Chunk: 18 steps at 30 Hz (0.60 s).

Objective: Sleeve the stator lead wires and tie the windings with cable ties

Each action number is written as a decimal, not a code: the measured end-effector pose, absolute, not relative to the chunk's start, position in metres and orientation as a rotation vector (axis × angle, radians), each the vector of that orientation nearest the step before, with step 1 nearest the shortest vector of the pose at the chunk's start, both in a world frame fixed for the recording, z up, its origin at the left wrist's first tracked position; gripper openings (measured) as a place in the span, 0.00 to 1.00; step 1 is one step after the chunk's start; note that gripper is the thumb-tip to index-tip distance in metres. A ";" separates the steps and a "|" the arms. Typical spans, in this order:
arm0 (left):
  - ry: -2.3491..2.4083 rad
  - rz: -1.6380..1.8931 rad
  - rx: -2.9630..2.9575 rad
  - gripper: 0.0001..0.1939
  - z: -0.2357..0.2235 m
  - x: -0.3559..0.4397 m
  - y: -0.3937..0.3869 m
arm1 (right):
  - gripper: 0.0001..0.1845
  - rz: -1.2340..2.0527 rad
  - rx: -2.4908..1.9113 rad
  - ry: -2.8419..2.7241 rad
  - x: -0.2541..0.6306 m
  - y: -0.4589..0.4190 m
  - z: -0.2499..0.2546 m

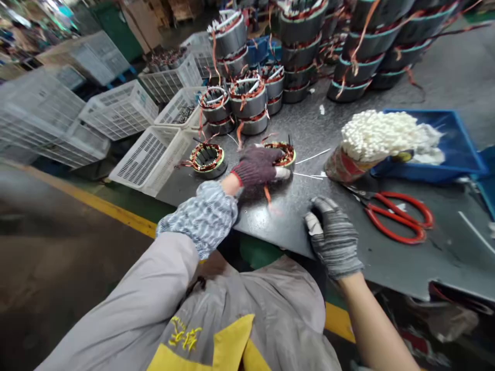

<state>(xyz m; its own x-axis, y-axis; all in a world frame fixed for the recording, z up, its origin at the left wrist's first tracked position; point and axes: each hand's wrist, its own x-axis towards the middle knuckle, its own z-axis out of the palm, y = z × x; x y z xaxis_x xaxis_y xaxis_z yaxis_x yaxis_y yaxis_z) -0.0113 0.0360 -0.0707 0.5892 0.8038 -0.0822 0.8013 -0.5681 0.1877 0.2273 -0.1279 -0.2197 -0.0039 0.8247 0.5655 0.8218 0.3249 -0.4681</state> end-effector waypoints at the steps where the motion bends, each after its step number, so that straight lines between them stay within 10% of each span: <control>1: 1.277 0.007 2.621 0.24 -0.069 -0.022 0.019 | 0.29 -0.032 -1.438 -1.766 0.223 -0.128 -0.215; 18: 0.846 0.536 2.859 0.28 -0.125 -0.083 -0.092 | 0.19 0.308 -1.902 -1.712 0.219 -0.090 -0.187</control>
